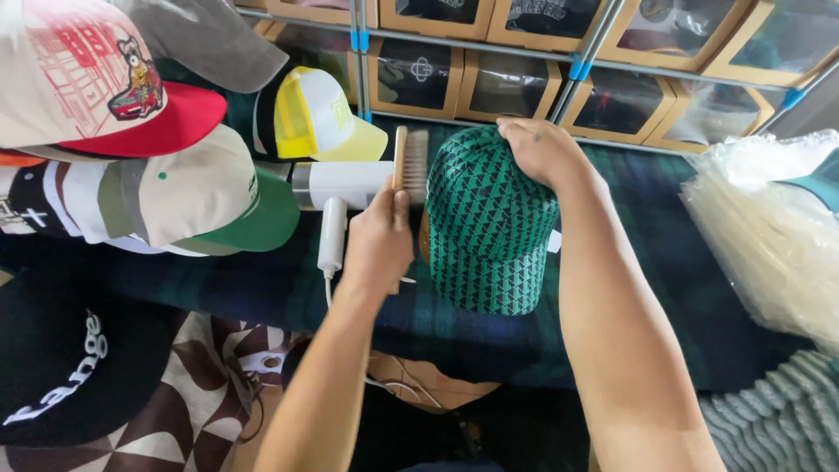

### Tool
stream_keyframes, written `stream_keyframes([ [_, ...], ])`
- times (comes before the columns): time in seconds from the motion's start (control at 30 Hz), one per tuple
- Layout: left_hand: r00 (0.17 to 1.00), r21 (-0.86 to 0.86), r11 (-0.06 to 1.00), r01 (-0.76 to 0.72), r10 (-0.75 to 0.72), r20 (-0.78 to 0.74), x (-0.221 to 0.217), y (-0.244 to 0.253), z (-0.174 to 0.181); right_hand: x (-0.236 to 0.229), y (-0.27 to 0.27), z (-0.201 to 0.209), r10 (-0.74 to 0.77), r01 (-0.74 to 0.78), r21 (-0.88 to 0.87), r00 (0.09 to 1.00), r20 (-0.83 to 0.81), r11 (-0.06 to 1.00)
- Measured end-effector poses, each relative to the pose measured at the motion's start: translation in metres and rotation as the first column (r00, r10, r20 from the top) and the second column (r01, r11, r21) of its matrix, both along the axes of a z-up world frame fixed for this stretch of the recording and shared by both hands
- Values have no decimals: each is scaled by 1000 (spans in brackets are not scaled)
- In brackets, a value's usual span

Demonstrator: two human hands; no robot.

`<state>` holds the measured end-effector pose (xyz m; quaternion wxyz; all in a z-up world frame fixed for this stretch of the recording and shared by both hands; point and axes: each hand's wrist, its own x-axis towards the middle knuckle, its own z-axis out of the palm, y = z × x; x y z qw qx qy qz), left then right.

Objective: The person uses a wooden brush and a handheld steamer to clean and shape a green patterned baseball cap.

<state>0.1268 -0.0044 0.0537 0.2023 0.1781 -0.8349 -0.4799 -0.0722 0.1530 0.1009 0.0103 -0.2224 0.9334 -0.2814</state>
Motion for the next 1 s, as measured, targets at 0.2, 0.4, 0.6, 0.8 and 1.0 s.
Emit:
stream_keyframes([
  [0.2,992,-149,987,-66,80,93,-16,-16,-82,-44,-2,-30,-66,65,-35,997,-40,997],
  [0.4,870,-454,881,-133,-116,-479,0,62,-10,13,1,-27,58,-78,-41,934,-353,996],
  [0.6,946,-435,864,-254,128,-298,-43,-4,-88,-47,3,-40,-6,-2,-139,998,-60,990],
  [0.8,729,-526,845,-92,-303,-614,-22,1,-91,-36,3,-37,-34,18,-144,993,-115,989],
  [1.0,702,-873,486,37,-635,-323,-48,-64,-81,-34,6,-35,7,-23,-146,994,-106,989],
])
